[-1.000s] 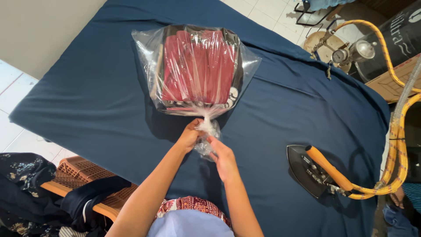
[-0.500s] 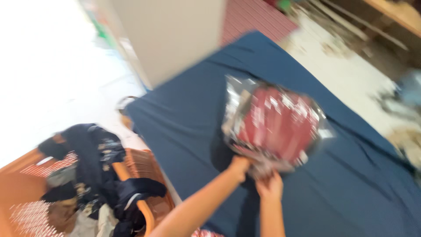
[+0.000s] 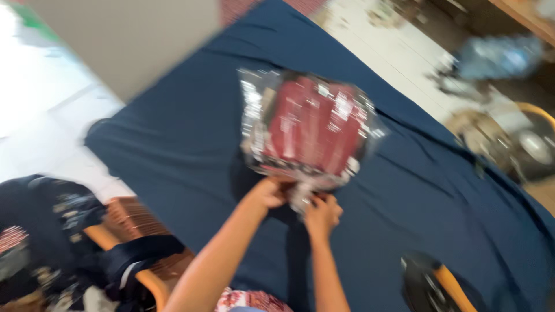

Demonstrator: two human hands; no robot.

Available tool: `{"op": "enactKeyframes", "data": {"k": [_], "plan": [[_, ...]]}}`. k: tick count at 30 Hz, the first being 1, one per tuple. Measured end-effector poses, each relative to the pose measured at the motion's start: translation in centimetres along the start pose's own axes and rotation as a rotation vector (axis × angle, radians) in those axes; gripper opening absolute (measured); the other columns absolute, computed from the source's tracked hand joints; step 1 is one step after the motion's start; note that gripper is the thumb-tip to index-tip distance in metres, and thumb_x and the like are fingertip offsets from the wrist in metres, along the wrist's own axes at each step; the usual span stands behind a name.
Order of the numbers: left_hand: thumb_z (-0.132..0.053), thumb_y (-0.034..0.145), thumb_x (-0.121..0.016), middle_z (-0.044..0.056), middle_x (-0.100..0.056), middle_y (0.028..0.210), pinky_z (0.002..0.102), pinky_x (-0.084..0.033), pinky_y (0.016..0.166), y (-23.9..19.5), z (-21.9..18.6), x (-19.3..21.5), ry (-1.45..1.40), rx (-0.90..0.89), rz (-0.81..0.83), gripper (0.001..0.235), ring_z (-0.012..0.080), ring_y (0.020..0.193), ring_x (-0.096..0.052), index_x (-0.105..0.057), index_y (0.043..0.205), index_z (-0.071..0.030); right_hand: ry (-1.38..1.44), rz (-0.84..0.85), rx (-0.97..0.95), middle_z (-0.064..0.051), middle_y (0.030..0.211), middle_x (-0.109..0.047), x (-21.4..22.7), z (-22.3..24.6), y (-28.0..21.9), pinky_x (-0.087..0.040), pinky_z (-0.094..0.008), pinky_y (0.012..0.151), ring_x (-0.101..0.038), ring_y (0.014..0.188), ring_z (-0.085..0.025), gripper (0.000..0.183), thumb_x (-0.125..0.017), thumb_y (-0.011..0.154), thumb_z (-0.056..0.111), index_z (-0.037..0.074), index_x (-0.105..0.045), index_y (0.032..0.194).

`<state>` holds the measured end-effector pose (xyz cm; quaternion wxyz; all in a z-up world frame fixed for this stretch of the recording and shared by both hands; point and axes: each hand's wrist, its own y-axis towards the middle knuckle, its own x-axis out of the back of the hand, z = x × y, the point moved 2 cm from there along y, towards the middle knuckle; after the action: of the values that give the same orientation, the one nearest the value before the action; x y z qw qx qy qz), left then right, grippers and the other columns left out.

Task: The person irons a pair of red shorts on an ironing board using a steam iron. The person then folds the shorts and places them inside a clear plastic bag with other folded garments.

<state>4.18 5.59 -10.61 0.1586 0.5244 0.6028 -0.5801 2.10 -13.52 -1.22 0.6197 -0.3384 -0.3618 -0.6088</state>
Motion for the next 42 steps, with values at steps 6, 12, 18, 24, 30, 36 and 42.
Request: {"op": "enactKeyframes", "data": {"k": [6, 12, 18, 24, 30, 36, 42], "plan": [[-0.013, 0.090, -0.061, 0.013, -0.068, 0.122, 0.043, -0.054, 0.096, 0.4, 0.5, 0.8, -0.028, -0.002, -0.168, 0.032, 0.0284, 0.112, -0.066, -0.064, 0.120, -0.003, 0.210, 0.169, -0.056, -0.010, 0.106, -0.077, 0.2, 1.0, 0.4, -0.056, -0.049, 0.087, -0.075, 0.095, -0.035, 0.031, -0.064, 0.091, 0.028, 0.022, -0.080, 0.117], [-0.009, 0.099, -0.057, 0.016, -0.067, 0.117, 0.045, -0.054, 0.105, 1.9, 0.7, 1.3, -0.125, -0.022, -0.154, 0.023, 0.0306, 0.113, -0.064, -0.063, 0.119, 0.000, 1.614, 0.536, -0.758, -0.018, 0.119, -0.072, -0.6, 0.1, -0.7, -0.056, -0.046, 0.084, -0.075, 0.098, -0.034, 0.043, -0.054, 0.090, 0.027, 0.005, -0.065, 0.126], [-0.019, 0.088, -0.059, 0.005, -0.071, 0.117, 0.035, -0.049, 0.092, -1.7, 0.0, -0.7, 0.075, 0.003, -0.163, 0.030, 0.0225, 0.110, -0.062, -0.067, 0.115, -0.009, 1.967, 0.358, -0.906, -0.014, 0.125, -0.065, -1.5, 0.6, -1.2, -0.049, -0.045, 0.106, -0.058, 0.120, -0.031, 0.040, -0.060, 0.097, 0.030, 0.001, -0.058, 0.124], [-0.024, 0.083, -0.069, 0.005, -0.067, 0.117, 0.042, -0.034, 0.105, -4.6, -2.5, -3.7, 0.285, -0.006, -0.206, 0.025, 0.0211, 0.112, -0.057, -0.069, 0.107, -0.014, 2.010, 0.413, -0.860, -0.015, 0.133, -0.065, -1.6, 4.0, 1.6, -0.042, -0.051, 0.107, -0.057, 0.125, -0.034, 0.062, -0.052, 0.089, 0.047, 0.003, -0.058, 0.132], [-0.027, 0.081, -0.069, 0.000, -0.065, 0.118, 0.050, -0.028, 0.106, -4.8, -2.1, -4.4, 0.204, 0.077, -0.289, 0.029, 0.0215, 0.108, -0.049, -0.067, 0.109, -0.020, 2.310, 0.206, -0.785, -0.014, 0.138, -0.061, -3.3, 5.3, 3.8, -0.041, -0.052, 0.115, -0.056, 0.129, -0.034, 0.061, -0.051, 0.093, 0.046, 0.003, -0.055, 0.136], [-0.008, 0.089, -0.070, 0.016, -0.062, 0.117, 0.048, -0.051, 0.099, -2.3, -1.3, -2.6, -0.115, -0.126, -0.136, 0.030, 0.0301, 0.106, -0.059, -0.067, 0.118, -0.004, 2.079, 0.465, -0.561, -0.015, 0.124, -0.068, -8.4, 0.0, 6.7, -0.051, -0.049, 0.103, -0.065, 0.115, -0.032, 0.044, -0.054, 0.096, 0.032, 0.001, -0.061, 0.126], [-0.009, 0.077, -0.061, 0.008, -0.068, 0.098, 0.050, -0.056, 0.086, -0.7, -1.1, -1.4, -0.308, -0.160, -0.243, 0.028, 0.0268, 0.095, -0.067, -0.065, 0.105, -0.009, 1.454, 0.474, -0.408, -0.005, 0.113, -0.068, -7.2, -2.3, 8.5, -0.056, -0.040, 0.089, -0.067, 0.104, -0.020, 0.021, -0.061, 0.102, 0.020, 0.009, -0.062, 0.120]]}}
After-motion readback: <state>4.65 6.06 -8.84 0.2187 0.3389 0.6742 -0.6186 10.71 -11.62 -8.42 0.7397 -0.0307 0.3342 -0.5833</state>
